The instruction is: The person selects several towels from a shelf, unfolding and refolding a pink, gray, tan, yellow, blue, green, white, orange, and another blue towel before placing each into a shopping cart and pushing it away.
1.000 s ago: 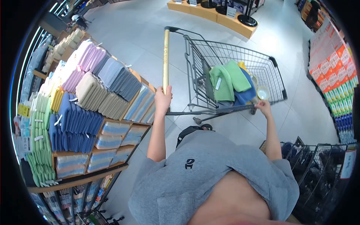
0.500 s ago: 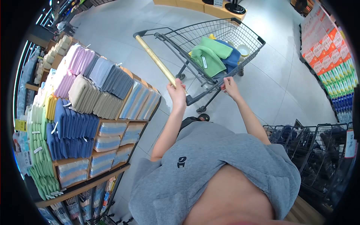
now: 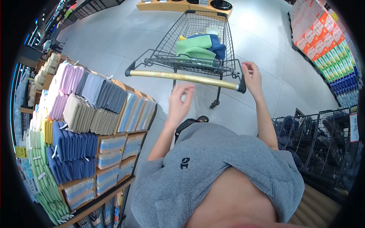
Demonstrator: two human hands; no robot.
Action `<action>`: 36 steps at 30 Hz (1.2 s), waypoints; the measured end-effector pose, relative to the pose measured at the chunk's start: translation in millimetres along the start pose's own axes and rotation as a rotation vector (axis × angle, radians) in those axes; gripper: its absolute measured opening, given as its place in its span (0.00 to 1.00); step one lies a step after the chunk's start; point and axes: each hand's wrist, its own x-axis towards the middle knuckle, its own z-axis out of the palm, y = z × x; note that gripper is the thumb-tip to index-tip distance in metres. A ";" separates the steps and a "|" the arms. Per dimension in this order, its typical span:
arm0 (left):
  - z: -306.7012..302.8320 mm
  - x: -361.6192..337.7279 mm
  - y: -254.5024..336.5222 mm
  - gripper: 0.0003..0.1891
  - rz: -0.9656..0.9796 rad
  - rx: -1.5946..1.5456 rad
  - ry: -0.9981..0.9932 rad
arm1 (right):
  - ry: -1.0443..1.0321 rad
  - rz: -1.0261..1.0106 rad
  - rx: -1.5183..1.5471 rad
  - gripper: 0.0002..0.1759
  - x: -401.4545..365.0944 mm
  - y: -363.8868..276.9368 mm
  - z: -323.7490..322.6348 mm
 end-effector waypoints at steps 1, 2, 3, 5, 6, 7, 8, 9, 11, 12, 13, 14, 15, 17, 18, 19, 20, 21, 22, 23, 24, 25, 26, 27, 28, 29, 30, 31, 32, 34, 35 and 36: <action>-14.2 12.7 -0.6 0.08 0.095 0.202 0.125 | 0.018 -0.054 -0.022 0.12 6.9 -11.5 4.3; -28.1 24.8 -2.2 0.06 0.191 0.406 0.249 | 0.037 -0.110 -0.044 0.11 13.7 -22.3 9.3; -44.6 36.0 -4.7 0.06 0.199 0.531 0.300 | -0.009 -0.169 -0.098 0.09 18.9 -32.8 15.7; -64.2 54.7 -15.3 0.05 0.210 0.702 0.396 | -0.051 -0.273 -0.156 0.10 31.9 -27.1 38.7; -70.1 62.3 -21.3 0.05 0.211 0.749 0.437 | -0.072 -0.326 -0.183 0.11 38.3 -24.6 51.8; -67.7 67.9 -23.4 0.05 0.215 0.799 0.476 | -0.090 -0.308 -0.113 0.11 43.0 -19.2 59.8; -69.0 75.4 -28.1 0.05 0.241 0.818 0.473 | -0.121 -0.313 -0.149 0.10 50.5 -18.0 70.1; -68.1 83.5 -32.3 0.05 0.268 0.838 0.470 | -0.152 -0.319 -0.183 0.10 58.2 -22.3 79.8; -64.0 98.0 -43.4 0.05 0.287 0.833 0.422 | -0.134 -0.425 -0.252 0.10 79.3 -23.4 105.0; -57.2 105.6 -48.9 0.05 0.282 0.807 0.377 | -0.159 -0.403 -0.221 0.11 94.3 -20.7 118.2; -49.4 113.5 -55.3 0.05 0.276 0.780 0.330 | -0.183 -0.378 -0.190 0.11 110.4 -16.1 131.3; -33.4 128.4 -71.0 0.05 0.291 0.767 0.298 | -0.211 -0.351 -0.151 0.11 136.3 -0.9 149.2; -22.0 132.0 -78.4 0.06 0.312 0.738 0.261 | -0.164 -0.333 -0.143 0.14 146.7 13.3 164.6; -6.4 138.7 -85.9 0.06 0.294 0.724 0.132 | -0.269 -0.125 -0.386 0.16 163.9 9.0 172.3; 1.4 143.6 -100.4 0.07 0.298 0.748 0.147 | -0.320 -0.018 -0.505 0.17 173.9 10.8 181.3; 12.2 147.0 -109.1 0.08 0.309 0.765 0.166 | -0.236 -0.019 -0.503 0.18 181.1 16.8 182.4; 20.0 152.2 -120.1 0.09 0.315 0.783 0.183 | -0.207 -0.048 -0.481 0.18 192.1 25.1 187.8; 24.0 165.6 -127.4 0.10 0.289 0.796 0.194 | -0.179 -0.078 -0.454 0.18 210.0 38.8 199.2; 26.0 173.5 -120.9 0.10 0.266 0.798 0.184 | -0.149 -0.101 -0.441 0.18 220.7 39.5 198.9; 27.1 182.6 -116.6 0.11 0.242 0.801 0.175 | -0.178 -0.090 -0.458 0.16 233.1 41.4 202.3; 26.6 188.7 -121.2 0.11 0.217 0.810 0.161 | -0.198 -0.084 -0.468 0.16 242.7 46.2 211.3; 27.4 193.0 -123.4 0.13 0.231 0.843 0.144 | -0.216 -0.079 -0.482 0.15 251.8 48.8 214.6; 28.4 198.2 -124.7 0.14 0.243 0.876 0.130 | -0.237 -0.078 -0.496 0.15 261.1 50.8 217.1; 29.2 204.2 -125.5 0.15 0.252 0.910 0.119 | -0.252 -0.062 -0.505 0.14 271.2 47.2 219.5; 27.5 224.7 -150.7 0.16 0.223 0.955 0.116 | -0.272 -0.079 -0.475 0.14 295.6 58.6 251.5; 29.6 222.7 -144.3 0.17 0.226 0.968 0.099 | -0.258 -0.077 -0.471 0.14 294.1 53.5 243.6; 29.7 224.9 -141.3 0.18 0.227 0.991 0.086 | -0.248 -0.081 -0.458 0.14 296.5 50.1 242.1; 30.8 222.5 -145.5 0.19 0.210 0.997 0.062 | -0.235 -0.084 -0.433 0.13 293.4 53.7 245.7; 31.5 223.2 -144.6 0.20 0.194 0.999 0.044 | -0.220 -0.074 -0.426 0.13 294.4 52.2 244.9; 31.4 226.2 -141.4 0.21 0.178 1.005 0.024 | -0.198 -0.059 -0.410 0.13 295.3 47.9 243.0; 29.3 242.0 -154.8 0.21 0.161 1.024 0.031 | -0.192 -0.083 -0.369 0.13 312.3 53.9 262.3; 30.3 246.5 -152.0 0.22 0.152 1.024 0.023 | -0.175 -0.090 -0.346 0.12 315.9 52.8 261.0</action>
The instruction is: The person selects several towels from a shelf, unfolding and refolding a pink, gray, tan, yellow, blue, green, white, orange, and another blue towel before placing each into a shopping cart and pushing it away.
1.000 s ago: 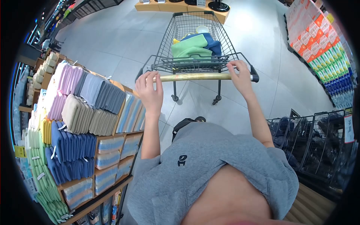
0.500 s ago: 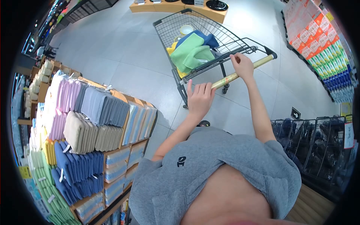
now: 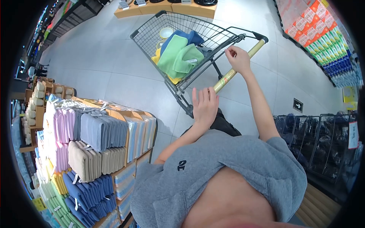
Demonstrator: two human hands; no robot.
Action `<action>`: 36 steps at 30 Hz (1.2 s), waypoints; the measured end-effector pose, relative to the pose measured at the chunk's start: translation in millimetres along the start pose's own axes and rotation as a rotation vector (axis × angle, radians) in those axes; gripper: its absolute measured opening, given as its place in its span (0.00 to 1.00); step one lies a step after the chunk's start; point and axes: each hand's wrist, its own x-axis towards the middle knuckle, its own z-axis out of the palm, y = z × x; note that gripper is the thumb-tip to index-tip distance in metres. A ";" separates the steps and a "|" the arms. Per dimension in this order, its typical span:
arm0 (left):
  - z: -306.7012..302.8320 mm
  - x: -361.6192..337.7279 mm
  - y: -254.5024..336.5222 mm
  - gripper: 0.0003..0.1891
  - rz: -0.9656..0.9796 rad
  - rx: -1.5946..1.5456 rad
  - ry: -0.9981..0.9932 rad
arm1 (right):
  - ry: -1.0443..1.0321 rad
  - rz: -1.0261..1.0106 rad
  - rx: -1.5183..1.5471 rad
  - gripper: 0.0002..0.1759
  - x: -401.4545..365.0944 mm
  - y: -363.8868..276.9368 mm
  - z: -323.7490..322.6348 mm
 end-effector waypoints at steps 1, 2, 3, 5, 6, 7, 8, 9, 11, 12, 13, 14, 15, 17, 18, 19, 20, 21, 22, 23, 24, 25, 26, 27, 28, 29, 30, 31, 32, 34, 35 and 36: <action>-0.2 6.9 -0.7 0.22 -0.018 -0.023 -0.017 | 0.016 -0.009 0.024 0.12 6.2 -0.6 0.6; 0.5 2.7 0.0 0.23 -0.024 -0.043 -0.029 | 0.049 -0.022 0.057 0.12 0.1 1.5 2.3; 0.1 7.9 0.5 0.23 -0.039 -0.066 -0.045 | 0.072 -0.037 0.087 0.11 4.1 0.6 2.8; -3.8 22.8 -1.5 0.23 -0.139 -0.150 -0.219 | 0.091 -0.053 0.136 0.11 12.5 -1.1 6.3; -2.2 22.8 -4.7 0.24 -0.183 -0.181 -0.297 | 0.102 -0.060 0.163 0.11 10.0 -1.4 12.0; -5.9 15.2 7.8 0.22 -0.228 -0.289 -0.372 | 0.132 -0.056 0.181 0.10 -6.9 4.7 -1.4; -4.5 14.6 14.8 0.21 -0.152 -0.287 -0.391 | 0.175 -0.065 0.196 0.10 -20.6 11.3 -10.6; -3.9 10.7 21.3 0.21 -0.080 -0.286 -0.405 | 0.218 -0.079 0.208 0.10 -38.7 17.3 -19.9; 5.5 8.7 31.5 0.18 0.083 -0.299 -0.311 | 0.292 -0.142 0.250 0.11 -62.2 28.6 -30.0; 9.5 5.7 36.6 0.17 0.108 -0.344 -0.304 | 0.313 -0.148 0.256 0.12 -73.3 35.1 -34.0; 37.2 84.4 -27.2 0.15 -0.019 -0.389 -0.312 | 0.188 -0.193 0.292 0.13 32.9 11.6 26.3; 35.1 93.4 -27.2 0.14 -0.024 -0.444 -0.304 | 0.179 -0.206 0.295 0.14 41.7 10.7 24.1; 35.7 97.6 -27.8 0.13 -0.114 -0.429 -0.357 | 0.165 -0.224 0.302 0.14 48.9 11.5 27.6; 35.7 98.2 -25.8 0.10 -0.297 -0.412 -0.450 | 0.139 -0.269 0.307 0.16 57.4 10.5 32.3; 40.6 100.9 -27.8 0.10 -0.284 -0.366 -0.399 | 0.119 -0.294 0.310 0.16 64.7 10.3 37.3; 46.4 104.6 -32.8 0.09 -0.268 -0.315 -0.355 | 0.100 -0.313 0.315 0.16 72.2 8.1 43.1; 52.6 110.3 -42.2 0.08 -0.250 -0.259 -0.317 | 0.082 -0.328 0.324 0.16 81.0 5.1 54.7; 54.6 116.8 -49.0 0.08 -0.232 -0.220 -0.267 | 0.070 -0.345 0.336 0.16 88.8 2.0 63.6; 56.1 121.7 -57.2 0.09 -0.249 -0.190 -0.249 | 0.060 -0.365 0.344 0.16 98.1 -2.4 72.7; 55.8 124.6 -64.8 0.09 -0.262 -0.167 -0.225 | 0.055 -0.389 0.343 0.16 105.8 -8.0 78.0; 58.6 129.1 -72.4 0.09 -0.274 -0.142 -0.203 | 0.052 -0.406 0.353 0.16 114.1 -11.8 85.0; 61.1 133.6 -81.2 0.09 -0.289 -0.145 -0.204 | 0.052 -0.421 0.364 0.16 121.7 -16.4 93.1; 63.3 138.6 -93.6 0.09 -0.290 -0.113 -0.204 | 0.053 -0.432 0.373 0.16 128.7 -21.6 102.4; 65.6 142.7 -106.4 0.09 -0.290 -0.084 -0.209 | 0.050 -0.453 0.382 0.16 135.0 -26.8 111.9; 67.5 146.3 -117.9 0.09 -0.291 -0.055 -0.215 | 0.047 -0.474 0.392 0.15 142.2 -34.0 122.9; 69.6 149.8 -127.5 0.11 -0.323 -0.033 -0.227 | 0.045 -0.495 0.401 0.15 149.4 -40.6 133.8; 72.6 151.9 -134.3 0.11 -0.325 -0.017 -0.222 | 0.057 -0.481 0.412 0.16 153.3 -42.7 141.4; 76.5 156.8 -145.0 0.11 -0.333 -0.002 -0.212 | 0.068 -0.475 0.422 0.16 161.6 -47.5 151.6; 80.2 161.0 -155.6 0.11 -0.341 0.012 -0.198 | 0.078 -0.472 0.430 0.17 169.7 -52.3 161.6; 85.7 171.2 -184.5 0.10 -0.349 0.020 -0.160 | 0.037 -0.464 0.421 0.16 188.6 -68.3 187.4; 87.2 174.4 -194.8 0.10 -0.346 0.021 -0.142 | 0.024 -0.463 0.415 0.16 194.5 -73.0 197.2; 88.8 177.3 -205.2 0.10 -0.345 0.023 -0.124 | 0.008 -0.463 0.411 0.16 201.2 -80.1 204.6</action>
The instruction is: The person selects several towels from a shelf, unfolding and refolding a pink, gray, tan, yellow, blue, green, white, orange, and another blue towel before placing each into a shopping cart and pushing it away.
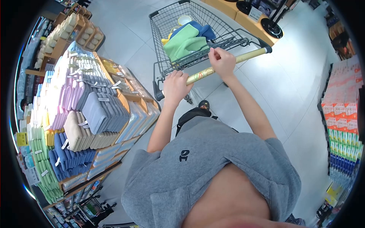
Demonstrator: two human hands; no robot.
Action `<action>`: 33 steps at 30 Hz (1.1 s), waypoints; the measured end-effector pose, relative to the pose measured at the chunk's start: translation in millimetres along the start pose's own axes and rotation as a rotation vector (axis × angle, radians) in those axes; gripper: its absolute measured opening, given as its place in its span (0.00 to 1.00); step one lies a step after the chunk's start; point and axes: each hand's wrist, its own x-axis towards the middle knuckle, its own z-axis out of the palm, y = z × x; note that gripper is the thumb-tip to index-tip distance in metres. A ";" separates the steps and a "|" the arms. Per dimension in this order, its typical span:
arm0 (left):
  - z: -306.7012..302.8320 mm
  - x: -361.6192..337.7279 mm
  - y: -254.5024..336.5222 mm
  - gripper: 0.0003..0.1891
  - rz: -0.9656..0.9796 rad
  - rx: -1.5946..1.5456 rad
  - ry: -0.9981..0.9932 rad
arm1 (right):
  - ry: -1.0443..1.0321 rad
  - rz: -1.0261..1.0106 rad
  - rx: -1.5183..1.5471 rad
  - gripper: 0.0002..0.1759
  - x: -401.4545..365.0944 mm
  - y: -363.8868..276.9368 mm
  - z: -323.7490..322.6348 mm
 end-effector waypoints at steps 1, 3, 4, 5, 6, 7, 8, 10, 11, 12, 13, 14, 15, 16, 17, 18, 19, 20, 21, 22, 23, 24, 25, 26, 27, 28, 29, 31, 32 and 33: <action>0.1 2.7 -7.9 0.10 0.004 -0.012 0.012 | -0.012 0.008 -0.011 0.16 4.5 -3.0 6.1; 2.6 14.8 -24.7 0.10 0.001 -0.019 0.031 | -0.040 0.026 -0.015 0.15 18.5 -5.4 22.3; 2.9 22.1 -34.5 0.10 0.030 -0.008 0.071 | -0.053 0.025 -0.014 0.15 25.8 -3.7 32.9; 6.1 34.5 -49.9 0.10 0.052 0.009 0.109 | -0.071 0.024 -0.005 0.15 36.5 3.1 51.4; 7.4 41.1 -59.7 0.10 0.077 0.024 0.145 | -0.089 0.026 -0.001 0.15 43.0 5.1 62.1; 9.0 47.8 -69.5 0.10 0.069 0.043 0.151 | -0.121 0.053 -0.015 0.15 50.0 5.3 72.2; 8.1 49.6 -75.7 0.10 0.075 0.043 0.153 | -0.126 0.042 -0.045 0.15 51.8 3.7 77.6; 7.0 62.7 -93.7 0.11 0.070 0.067 0.167 | -0.141 0.001 -0.078 0.15 66.2 6.3 99.2; 8.0 69.0 -103.9 0.11 0.062 0.067 0.161 | -0.154 0.003 -0.060 0.16 73.3 6.8 110.1; 11.2 76.7 -116.7 0.11 0.059 0.084 0.171 | -0.172 -0.019 -0.054 0.16 83.6 6.8 122.5; 13.5 82.4 -127.1 0.11 0.058 0.099 0.178 | -0.191 -0.039 -0.051 0.17 91.1 6.2 131.8; 15.9 88.4 -138.1 0.11 0.057 0.114 0.183 | -0.209 -0.058 -0.048 0.17 98.1 6.8 141.2; 12.8 94.6 -145.8 0.11 0.051 0.128 0.185 | -0.257 -0.084 -0.039 0.17 104.5 10.5 150.8; 11.9 99.8 -154.4 0.11 0.042 0.137 0.198 | -0.304 -0.110 -0.030 0.17 111.1 14.3 160.4; 12.7 104.7 -163.7 0.11 0.035 0.146 0.211 | -0.350 -0.137 -0.023 0.18 117.1 17.6 171.5; 13.6 110.1 -173.3 0.11 0.029 0.154 0.223 | -0.359 -0.168 0.010 0.18 124.3 15.5 181.6; 13.8 115.1 -182.3 0.12 0.011 0.172 0.192 | -0.368 -0.197 0.042 0.18 131.1 12.9 190.3; 13.9 120.2 -191.5 0.11 -0.002 0.177 0.189 | -0.377 -0.223 0.071 0.19 137.3 12.3 198.6; 13.4 125.2 -200.1 0.11 -0.014 0.179 0.184 | -0.408 -0.250 0.085 0.19 144.2 10.1 206.9; 13.6 129.4 -207.2 0.11 -0.024 0.180 0.179 | -0.455 -0.322 0.073 0.18 148.6 7.9 212.7; 13.8 134.6 -214.8 0.11 -0.035 0.181 0.186 | -0.503 -0.395 0.062 0.18 155.2 6.5 217.1; 14.9 139.3 -223.6 0.11 -0.041 0.180 0.186 | -0.548 -0.470 0.052 0.18 161.5 3.9 222.3; 16.4 144.2 -232.7 0.11 -0.047 0.180 0.189 | -0.566 -0.540 0.053 0.17 165.8 3.7 230.7; 17.5 151.0 -244.1 0.11 -0.054 0.181 0.194 | -0.574 -0.552 0.053 0.17 172.1 4.0 243.2; 15.6 156.5 -252.4 0.12 -0.060 0.189 0.188 | -0.584 -0.563 0.052 0.17 176.8 4.9 254.1; 15.6 161.3 -261.1 0.12 -0.076 0.198 0.166 | -0.592 -0.575 0.052 0.17 183.3 5.0 264.7; 16.7 166.2 -270.4 0.12 -0.088 0.208 0.146 | -0.598 -0.614 0.027 0.17 190.5 4.0 273.7; 12.7 180.7 -289.0 0.13 -0.118 0.210 0.097 | -0.620 -0.625 0.026 0.18 203.2 5.1 296.3; 12.1 188.1 -300.7 0.13 -0.114 0.208 0.119 | -0.637 -0.625 0.020 0.19 208.8 6.2 308.4; 10.4 194.4 -310.4 0.13 -0.108 0.198 0.141 | -0.637 -0.629 0.007 0.21 215.1 4.3 319.1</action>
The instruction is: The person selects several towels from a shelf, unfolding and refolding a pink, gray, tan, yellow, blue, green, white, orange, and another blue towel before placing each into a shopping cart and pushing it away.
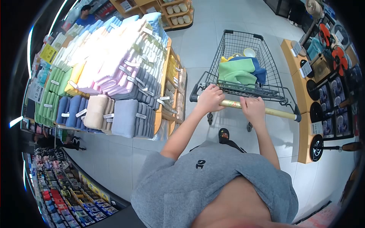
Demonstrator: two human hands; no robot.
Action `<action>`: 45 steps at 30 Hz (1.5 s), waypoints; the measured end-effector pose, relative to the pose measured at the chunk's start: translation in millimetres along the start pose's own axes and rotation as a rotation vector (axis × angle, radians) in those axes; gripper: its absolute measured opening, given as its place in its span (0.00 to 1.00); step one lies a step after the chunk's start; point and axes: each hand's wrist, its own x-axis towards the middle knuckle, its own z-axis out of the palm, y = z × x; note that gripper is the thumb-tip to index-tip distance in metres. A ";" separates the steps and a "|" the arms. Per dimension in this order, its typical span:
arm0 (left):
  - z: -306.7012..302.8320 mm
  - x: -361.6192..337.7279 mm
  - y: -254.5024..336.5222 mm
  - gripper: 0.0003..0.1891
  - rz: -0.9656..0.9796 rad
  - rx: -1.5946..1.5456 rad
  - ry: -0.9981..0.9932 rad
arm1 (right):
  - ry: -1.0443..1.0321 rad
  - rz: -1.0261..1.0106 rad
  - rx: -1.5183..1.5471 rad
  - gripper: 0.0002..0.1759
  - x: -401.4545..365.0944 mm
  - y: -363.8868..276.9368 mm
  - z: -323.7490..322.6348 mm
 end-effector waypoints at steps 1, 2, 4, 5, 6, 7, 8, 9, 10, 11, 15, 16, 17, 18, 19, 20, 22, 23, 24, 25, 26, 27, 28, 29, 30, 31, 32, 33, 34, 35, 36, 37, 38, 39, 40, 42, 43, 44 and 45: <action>2.5 6.6 -8.2 0.13 0.001 -0.010 0.020 | -0.025 0.004 -0.002 0.22 10.5 5.1 4.7; 4.8 13.9 -17.5 0.13 -0.004 0.003 0.018 | -0.050 0.008 -0.006 0.24 21.9 10.1 9.0; 10.4 29.6 -35.4 0.13 -0.038 0.019 -0.016 | -0.097 0.033 -0.006 0.26 44.7 20.4 18.4; 14.8 36.2 -45.8 0.14 -0.055 0.026 -0.035 | -0.120 0.056 0.000 0.27 57.1 25.7 25.2; 23.7 41.3 -60.0 0.14 -0.044 0.057 -0.033 | -0.146 0.084 0.006 0.27 68.2 31.4 32.7; 25.4 48.4 -67.6 0.14 -0.072 0.049 -0.040 | -0.116 0.070 0.013 0.28 77.0 37.3 41.6; 27.8 56.3 -77.3 0.14 -0.078 0.061 -0.049 | -0.086 0.056 0.021 0.28 87.7 46.5 54.0; 31.6 63.7 -87.8 0.14 -0.082 0.070 -0.057 | -0.056 0.045 0.026 0.28 97.6 55.5 64.5; 36.3 70.8 -98.9 0.14 -0.090 0.076 -0.074 | -0.055 0.051 0.021 0.28 108.5 61.7 71.8; 41.4 77.8 -109.8 0.14 -0.097 0.084 -0.087 | -0.052 0.053 0.013 0.28 119.4 67.4 78.9; 54.5 105.0 -145.9 0.14 -0.095 0.059 -0.040 | -0.044 0.066 -0.015 0.29 158.2 85.9 100.1; 58.9 111.9 -154.1 0.14 -0.102 0.074 -0.054 | -0.034 0.077 -0.011 0.29 167.8 91.2 106.9; 62.6 118.8 -163.6 0.14 -0.109 0.089 -0.068 | -0.028 0.074 -0.021 0.29 177.9 97.2 112.7; 65.4 125.2 -173.3 0.14 -0.116 0.104 -0.080 | -0.023 0.070 -0.031 0.29 188.2 102.6 117.9; 69.3 131.1 -182.7 0.14 -0.117 0.108 -0.084 | -0.022 0.063 -0.041 0.29 197.8 107.3 123.5; 74.1 137.0 -192.0 0.14 -0.121 0.111 -0.085 | -0.021 0.067 -0.030 0.28 208.5 112.3 129.3; 82.4 147.4 -206.4 0.14 -0.118 0.096 -0.029 | -0.043 0.085 -0.032 0.28 225.8 120.1 138.3; 87.3 150.0 -213.2 0.14 -0.110 0.090 -0.015 | -0.053 0.092 -0.034 0.28 234.4 124.2 141.8; 91.9 155.0 -221.4 0.14 -0.098 0.087 0.008 | -0.032 0.077 -0.047 0.27 241.3 132.1 150.8; 94.8 163.8 -230.7 0.14 -0.091 0.089 0.038 | -0.026 0.080 -0.071 0.27 252.3 140.0 156.3; 98.4 169.6 -238.0 0.14 -0.109 0.087 0.026 | -0.025 0.079 -0.092 0.27 260.1 146.3 162.4; 102.2 177.6 -246.7 0.14 -0.107 0.075 0.032 | -0.029 0.073 -0.104 0.28 268.1 149.3 166.7; 106.9 183.5 -255.2 0.14 -0.115 0.066 0.031 | -0.043 0.100 -0.074 0.27 279.3 150.5 168.0; 110.0 186.2 -262.3 0.13 -0.127 0.062 0.025 | -0.066 0.091 -0.089 0.27 287.1 156.2 172.9; 114.0 190.0 -271.5 0.13 -0.135 0.069 0.027 | -0.090 0.078 -0.097 0.27 296.8 162.3 179.4; 118.7 194.2 -279.4 0.13 -0.143 0.078 0.025 | -0.117 0.079 -0.121 0.27 306.1 166.0 183.4; 121.1 198.4 -285.8 0.13 -0.159 0.078 0.018 | -0.143 0.080 -0.147 0.27 314.6 169.7 187.3; 122.9 203.5 -292.6 0.13 -0.171 0.076 0.013 | -0.135 0.073 -0.168 0.27 321.1 175.1 194.0; 125.9 207.1 -299.6 0.13 -0.182 0.087 0.007 | -0.125 0.069 -0.192 0.27 327.8 180.9 200.3; 129.6 210.6 -304.6 0.13 -0.191 0.094 0.000 | -0.124 0.057 -0.191 0.27 333.6 185.6 205.6; 131.7 213.9 -309.2 0.13 -0.196 0.099 -0.004 | -0.122 0.047 -0.193 0.27 339.2 189.7 209.4; 134.4 218.8 -316.2 0.13 -0.204 0.098 -0.008 | -0.120 0.041 -0.195 0.27 347.4 193.3 214.3; 137.0 221.7 -321.0 0.13 -0.206 0.095 -0.013 | -0.113 0.043 -0.177 0.26 352.0 196.3 218.3; 139.1 224.8 -326.1 0.13 -0.205 0.092 -0.019 | -0.104 0.047 -0.160 0.26 358.2 197.2 219.4; 141.7 228.0 -331.6 0.13 -0.203 0.079 -0.011 | -0.095 0.054 -0.144 0.26 364.1 198.3 221.9; 147.1 232.8 -341.0 0.14 -0.221 0.085 -0.021 | -0.096 0.046 -0.129 0.25 373.9 204.5 230.2; 148.9 236.7 -345.7 0.14 -0.227 0.087 -0.024 | -0.095 0.044 -0.124 0.25 379.8 207.9 233.4; 151.2 241.0 -351.6 0.14 -0.240 0.084 -0.029 | -0.085 0.032 -0.128 0.25 386.5 212.4 237.7; 152.5 243.6 -355.7 0.14 -0.252 0.080 -0.037 | -0.077 0.023 -0.130 0.25 392.1 213.8 239.8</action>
